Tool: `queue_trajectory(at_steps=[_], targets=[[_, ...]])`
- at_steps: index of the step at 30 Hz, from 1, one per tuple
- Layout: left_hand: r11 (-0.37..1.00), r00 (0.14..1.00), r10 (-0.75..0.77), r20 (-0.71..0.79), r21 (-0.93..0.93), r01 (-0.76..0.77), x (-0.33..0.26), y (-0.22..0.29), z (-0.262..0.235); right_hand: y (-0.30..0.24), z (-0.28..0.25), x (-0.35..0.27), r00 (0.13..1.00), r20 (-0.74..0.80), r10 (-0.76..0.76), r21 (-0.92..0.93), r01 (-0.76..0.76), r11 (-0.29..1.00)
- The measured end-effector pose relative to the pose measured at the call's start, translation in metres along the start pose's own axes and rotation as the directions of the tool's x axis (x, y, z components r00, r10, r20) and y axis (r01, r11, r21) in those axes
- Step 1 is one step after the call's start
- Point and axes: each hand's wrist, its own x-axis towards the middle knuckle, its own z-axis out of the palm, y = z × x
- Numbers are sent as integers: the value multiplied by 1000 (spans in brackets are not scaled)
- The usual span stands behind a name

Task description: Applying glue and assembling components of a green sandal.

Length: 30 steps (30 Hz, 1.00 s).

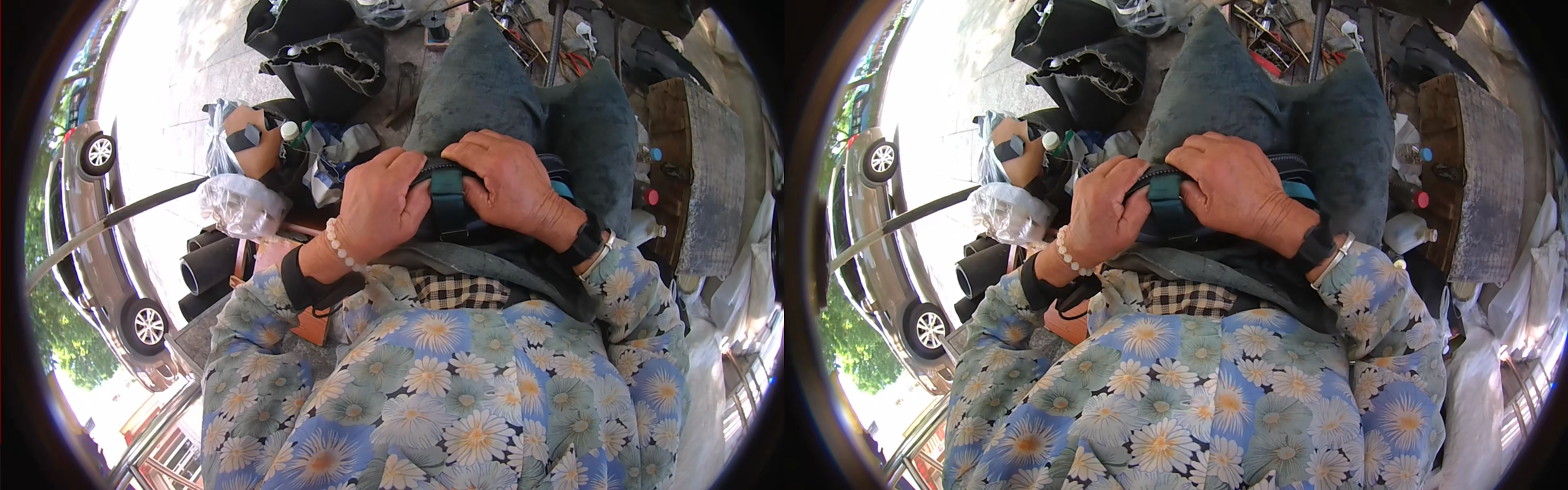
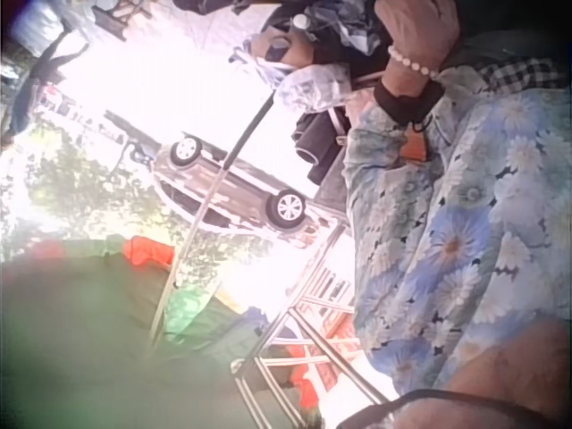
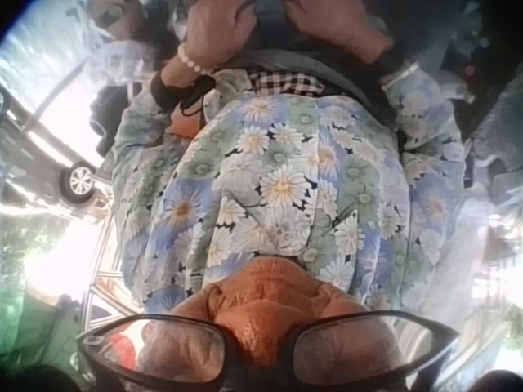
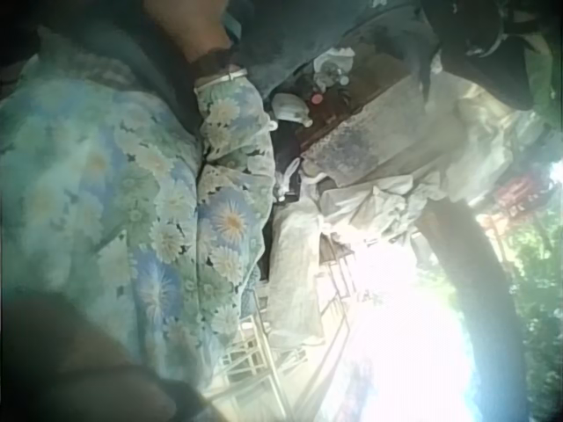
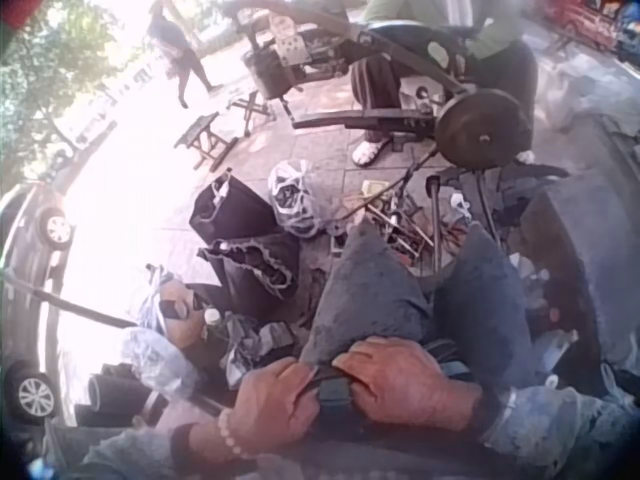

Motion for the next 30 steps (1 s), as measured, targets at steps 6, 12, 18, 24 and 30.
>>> queue_trajectory(at_steps=[6, 12, 18, 24, 30], targets=[[999, 999, -22, 40, -29, 23, 1, 0, -2, 3, -1, -1, 1000, -9, -20, 24, 21, 999], [991, 995, -92, 46, -91, 96, -14, 14, -8, -2, -4, -8, 996, -23, -84, 53, 85, 995], [989, 993, -115, -7, -97, 114, -25, 20, -7, -8, -6, -13, 995, -33, -95, 42, 96, 994], [991, 995, -96, 3, -92, 96, -20, 19, -7, -8, -7, -11, 995, -21, -97, 19, 97, 995], [996, 996, -79, 48, -32, 80, -12, 20, -13, -4, -5, -10, 997, 14, -73, 16, 73, 997]])
